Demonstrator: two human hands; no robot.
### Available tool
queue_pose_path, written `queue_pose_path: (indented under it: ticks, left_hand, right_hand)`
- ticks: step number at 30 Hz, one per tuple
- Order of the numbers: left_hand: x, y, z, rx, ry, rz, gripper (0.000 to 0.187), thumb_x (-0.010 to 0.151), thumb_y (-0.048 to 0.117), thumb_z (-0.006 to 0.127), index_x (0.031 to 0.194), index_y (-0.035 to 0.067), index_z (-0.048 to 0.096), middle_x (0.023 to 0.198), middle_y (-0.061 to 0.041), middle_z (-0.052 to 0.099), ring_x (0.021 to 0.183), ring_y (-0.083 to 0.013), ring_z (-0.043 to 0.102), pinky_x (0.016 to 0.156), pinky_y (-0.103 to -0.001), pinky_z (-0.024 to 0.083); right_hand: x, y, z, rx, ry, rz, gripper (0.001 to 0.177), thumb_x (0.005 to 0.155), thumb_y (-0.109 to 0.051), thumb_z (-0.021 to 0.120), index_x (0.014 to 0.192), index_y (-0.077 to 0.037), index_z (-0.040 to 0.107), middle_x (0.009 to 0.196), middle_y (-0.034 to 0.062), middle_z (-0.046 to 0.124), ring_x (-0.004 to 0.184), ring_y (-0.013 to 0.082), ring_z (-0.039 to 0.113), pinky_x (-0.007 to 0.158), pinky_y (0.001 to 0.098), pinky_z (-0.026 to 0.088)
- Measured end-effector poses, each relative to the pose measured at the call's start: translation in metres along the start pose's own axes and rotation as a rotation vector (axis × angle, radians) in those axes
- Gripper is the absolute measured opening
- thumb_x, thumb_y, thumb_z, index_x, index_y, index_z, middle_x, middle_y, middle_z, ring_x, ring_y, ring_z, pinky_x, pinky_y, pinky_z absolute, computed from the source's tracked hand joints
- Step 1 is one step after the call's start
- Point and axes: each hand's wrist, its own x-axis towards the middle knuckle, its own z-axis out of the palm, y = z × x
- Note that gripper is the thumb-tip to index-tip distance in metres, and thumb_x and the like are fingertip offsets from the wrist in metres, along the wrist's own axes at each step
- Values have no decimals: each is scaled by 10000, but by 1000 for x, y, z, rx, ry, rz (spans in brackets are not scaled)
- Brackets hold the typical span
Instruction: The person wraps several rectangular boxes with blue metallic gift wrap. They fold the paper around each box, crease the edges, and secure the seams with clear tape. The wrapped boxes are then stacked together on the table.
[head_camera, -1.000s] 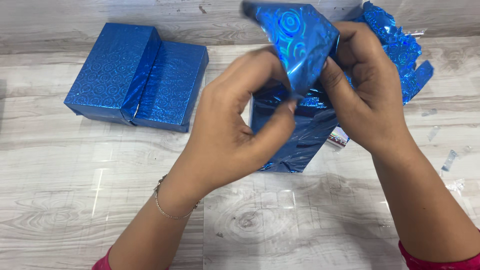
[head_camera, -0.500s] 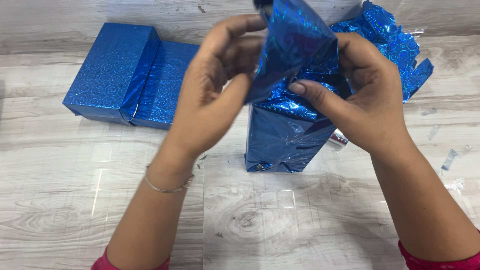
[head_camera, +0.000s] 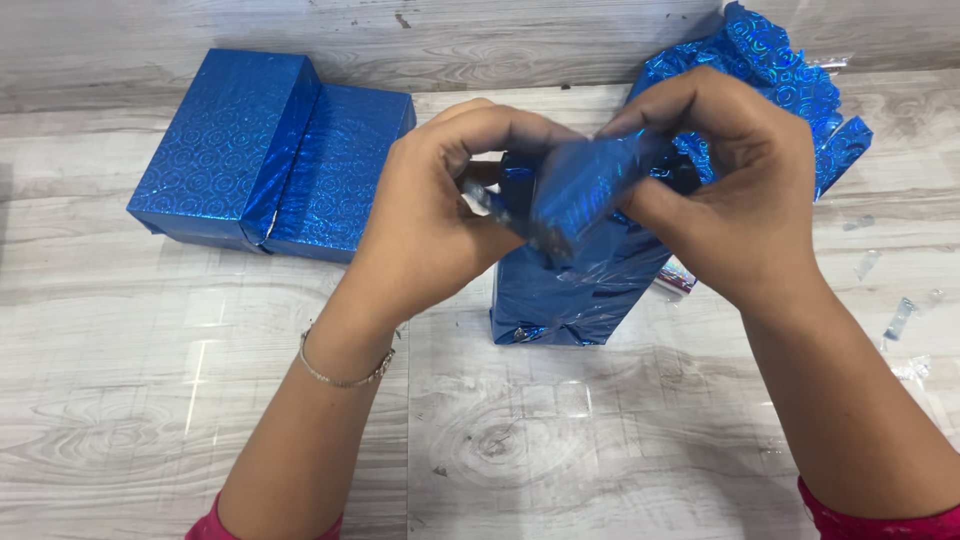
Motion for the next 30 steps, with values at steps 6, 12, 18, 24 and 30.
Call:
queue_pose_path:
  ticks: [6, 12, 18, 24, 30]
  left_hand:
    - [-2, -10, -1, 100, 23, 135, 418, 718, -169, 716, 1073, 49, 733, 1096, -31, 701, 1087, -155, 739, 958, -278, 642]
    - [-3, -7, -1, 82, 4, 181, 289, 820, -40, 857, 1060, 64, 735, 1121, -34, 691, 1145, -159, 725, 1040, -293, 636]
    - [1, 1, -19, -68, -233, 242, 482, 767, 4, 877, 1186, 72, 650, 1375, -79, 557, 1324, -210, 594, 1167, -384, 531]
    - [1, -16, -11, 21, -143, 131, 424, 799, -67, 708, 1195, 76, 655, 1271, -47, 696, 1337, -214, 643, 1098, -392, 552]
    - [-16, -34, -3, 107, 114, 74, 358, 881, 26, 769, 1216, 77, 653, 1282, -44, 674, 1242, -176, 688, 1015, -308, 628]
  right_hand:
    - [-5, -27, -8, -294, -84, -235, 363, 678, 80, 702, 1028, -15, 703, 1055, 78, 736, 984, 220, 698, 886, 309, 519]
    - [-19, -35, 0, -507, -18, -385, 347, 645, 134, 710, 963, -4, 734, 1043, 107, 741, 990, 266, 713, 886, 373, 548]
    - [-23, -30, 8, -560, 49, -477, 291, 689, 158, 714, 926, -9, 735, 1036, 99, 741, 971, 257, 707, 882, 362, 583]
    - [-20, -22, 12, -630, 54, -478, 310, 651, 131, 699, 930, 3, 742, 1068, 112, 732, 1039, 282, 703, 961, 410, 570]
    - [-26, 6, 26, -763, 37, -565, 303, 822, 50, 744, 1108, -53, 757, 1306, 124, 690, 1250, 293, 637, 1121, 458, 483]
